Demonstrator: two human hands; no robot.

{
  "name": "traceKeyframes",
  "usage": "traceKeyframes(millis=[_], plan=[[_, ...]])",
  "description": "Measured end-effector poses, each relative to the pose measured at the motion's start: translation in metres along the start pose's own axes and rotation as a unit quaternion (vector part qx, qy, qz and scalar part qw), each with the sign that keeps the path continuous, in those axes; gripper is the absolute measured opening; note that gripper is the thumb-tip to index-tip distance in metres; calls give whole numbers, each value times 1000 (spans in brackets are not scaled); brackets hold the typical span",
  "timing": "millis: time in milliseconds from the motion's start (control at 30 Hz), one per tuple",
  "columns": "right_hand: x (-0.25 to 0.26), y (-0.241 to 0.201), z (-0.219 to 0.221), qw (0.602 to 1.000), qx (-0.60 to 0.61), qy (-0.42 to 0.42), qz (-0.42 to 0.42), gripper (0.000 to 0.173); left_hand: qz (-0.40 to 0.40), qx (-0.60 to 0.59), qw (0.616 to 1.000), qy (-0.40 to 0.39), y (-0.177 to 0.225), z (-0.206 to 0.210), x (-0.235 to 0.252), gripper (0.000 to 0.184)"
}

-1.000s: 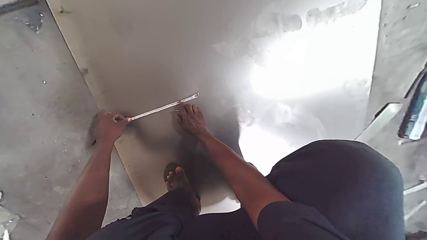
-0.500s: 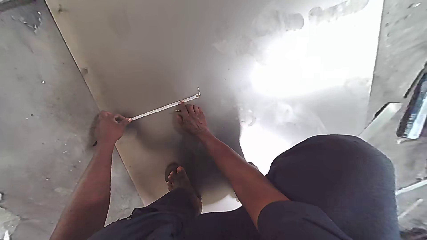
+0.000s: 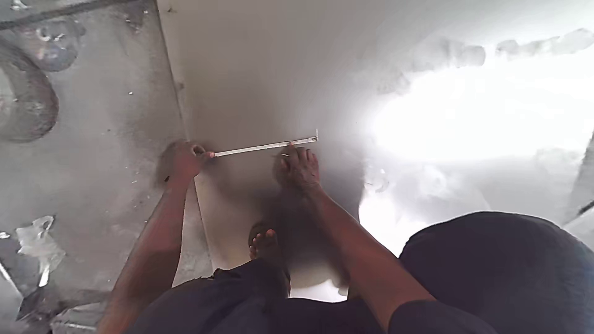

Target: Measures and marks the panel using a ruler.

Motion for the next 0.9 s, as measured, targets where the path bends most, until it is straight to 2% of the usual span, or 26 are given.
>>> traceKeyframes(millis=[200, 300, 500, 633, 900], plan=[[-2, -2, 0, 1000, 6, 8, -2, 59, -5, 2, 1000, 2, -76, -7, 11, 46], [-3, -3, -1, 1000, -7, -18, 11, 62, 5, -10, 1000, 3, -94, -8, 16, 42], [-3, -3, 7, 999, -32, 0, 12, 61, 14, 31, 999, -10, -98, -10, 22, 45], [0, -3, 3, 999, -30, -23, 17, 60, 19, 39, 999, -30, -98, -9, 32, 43], [4, -7, -9, 999, -5, -47, 11, 57, -8, 64, 990, -124, -86, -10, 39, 54]])
Point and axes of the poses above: each hand's wrist, its own x-axis towards the middle knuckle, its own z-axis out of the palm, y = z × x, the point moved 3 cm from there along x, towards the middle knuckle, and after that the axes turned 4 degrees about z, right-handed, at the moved point
